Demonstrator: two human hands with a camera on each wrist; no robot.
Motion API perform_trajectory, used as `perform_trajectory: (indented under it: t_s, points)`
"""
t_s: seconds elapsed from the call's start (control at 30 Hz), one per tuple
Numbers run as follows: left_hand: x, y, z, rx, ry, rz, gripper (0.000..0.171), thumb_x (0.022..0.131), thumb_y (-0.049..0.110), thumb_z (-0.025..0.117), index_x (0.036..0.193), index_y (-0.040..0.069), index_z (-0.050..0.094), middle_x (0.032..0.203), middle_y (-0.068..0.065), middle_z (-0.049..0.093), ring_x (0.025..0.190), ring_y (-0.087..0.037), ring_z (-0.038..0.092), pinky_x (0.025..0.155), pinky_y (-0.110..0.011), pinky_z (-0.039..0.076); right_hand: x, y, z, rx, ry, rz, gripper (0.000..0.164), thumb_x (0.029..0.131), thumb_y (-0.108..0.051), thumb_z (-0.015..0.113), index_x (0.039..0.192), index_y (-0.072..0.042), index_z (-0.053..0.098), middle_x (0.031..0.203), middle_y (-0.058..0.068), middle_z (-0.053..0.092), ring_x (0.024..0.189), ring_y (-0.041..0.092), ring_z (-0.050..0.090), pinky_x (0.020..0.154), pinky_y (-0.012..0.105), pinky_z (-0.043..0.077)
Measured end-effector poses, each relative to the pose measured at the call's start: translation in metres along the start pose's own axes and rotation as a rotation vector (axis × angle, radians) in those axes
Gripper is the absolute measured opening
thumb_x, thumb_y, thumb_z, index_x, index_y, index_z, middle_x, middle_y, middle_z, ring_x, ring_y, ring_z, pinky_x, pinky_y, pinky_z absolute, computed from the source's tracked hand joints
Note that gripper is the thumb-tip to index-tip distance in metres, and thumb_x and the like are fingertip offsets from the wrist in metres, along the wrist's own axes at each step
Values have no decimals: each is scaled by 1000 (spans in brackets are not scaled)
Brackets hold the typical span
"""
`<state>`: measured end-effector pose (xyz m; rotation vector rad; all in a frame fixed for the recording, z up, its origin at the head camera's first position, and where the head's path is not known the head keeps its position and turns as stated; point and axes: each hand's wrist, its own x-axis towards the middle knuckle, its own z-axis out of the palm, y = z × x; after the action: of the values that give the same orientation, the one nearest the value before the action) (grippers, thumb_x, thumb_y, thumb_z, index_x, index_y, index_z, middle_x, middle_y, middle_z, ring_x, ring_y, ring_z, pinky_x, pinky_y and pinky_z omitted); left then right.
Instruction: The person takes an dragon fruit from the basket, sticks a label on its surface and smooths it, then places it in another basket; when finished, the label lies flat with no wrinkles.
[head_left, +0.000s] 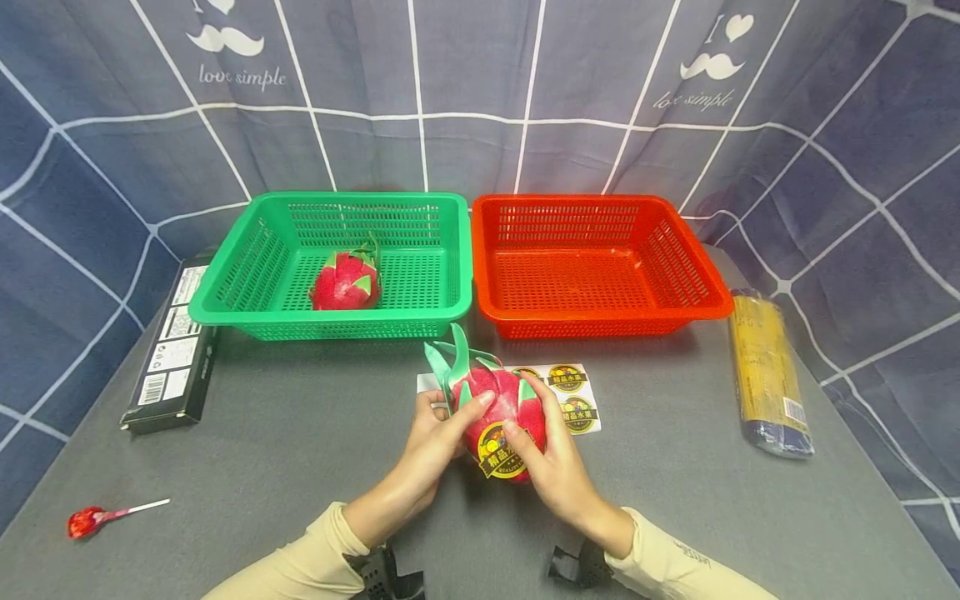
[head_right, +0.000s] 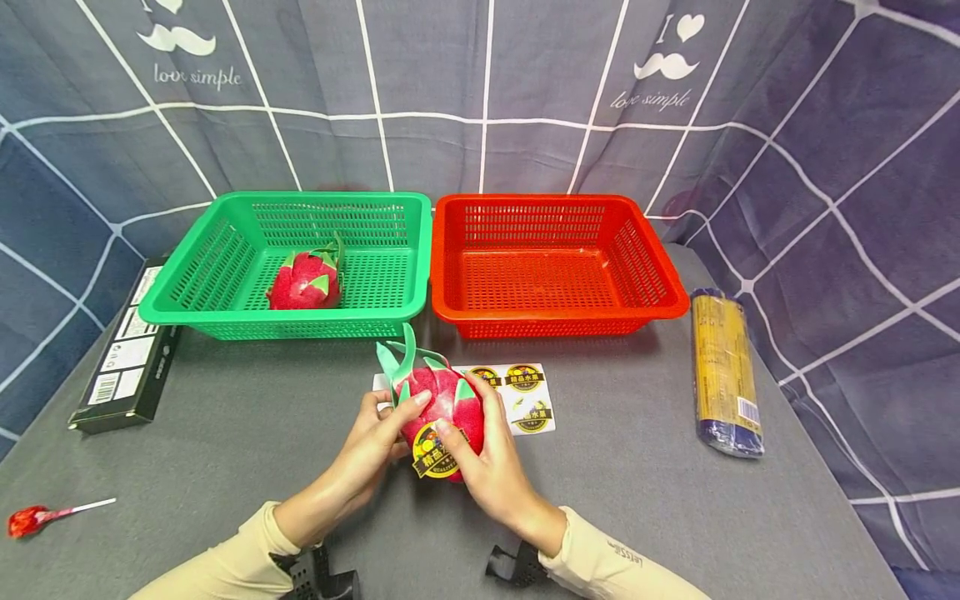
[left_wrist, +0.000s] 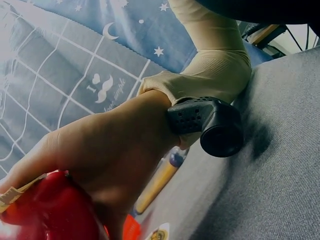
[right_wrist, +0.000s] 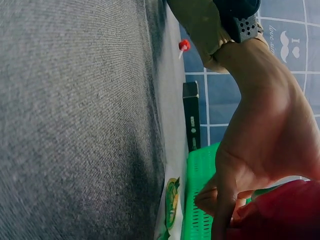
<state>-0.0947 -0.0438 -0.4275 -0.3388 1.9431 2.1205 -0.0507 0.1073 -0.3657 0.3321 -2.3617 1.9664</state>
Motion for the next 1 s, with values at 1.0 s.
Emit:
perform_trajectory:
  t_s: [1.0]
  points:
    - [3,-4,-1,-23,40,-18,76,65,56,72,115,17,29,101,-13,57,79,-21,63,64,-33,51,-4,5,3,-17,1,3,81,75,-15,71,140,-16,23,127,5,42,107,17,47,83,27,49]
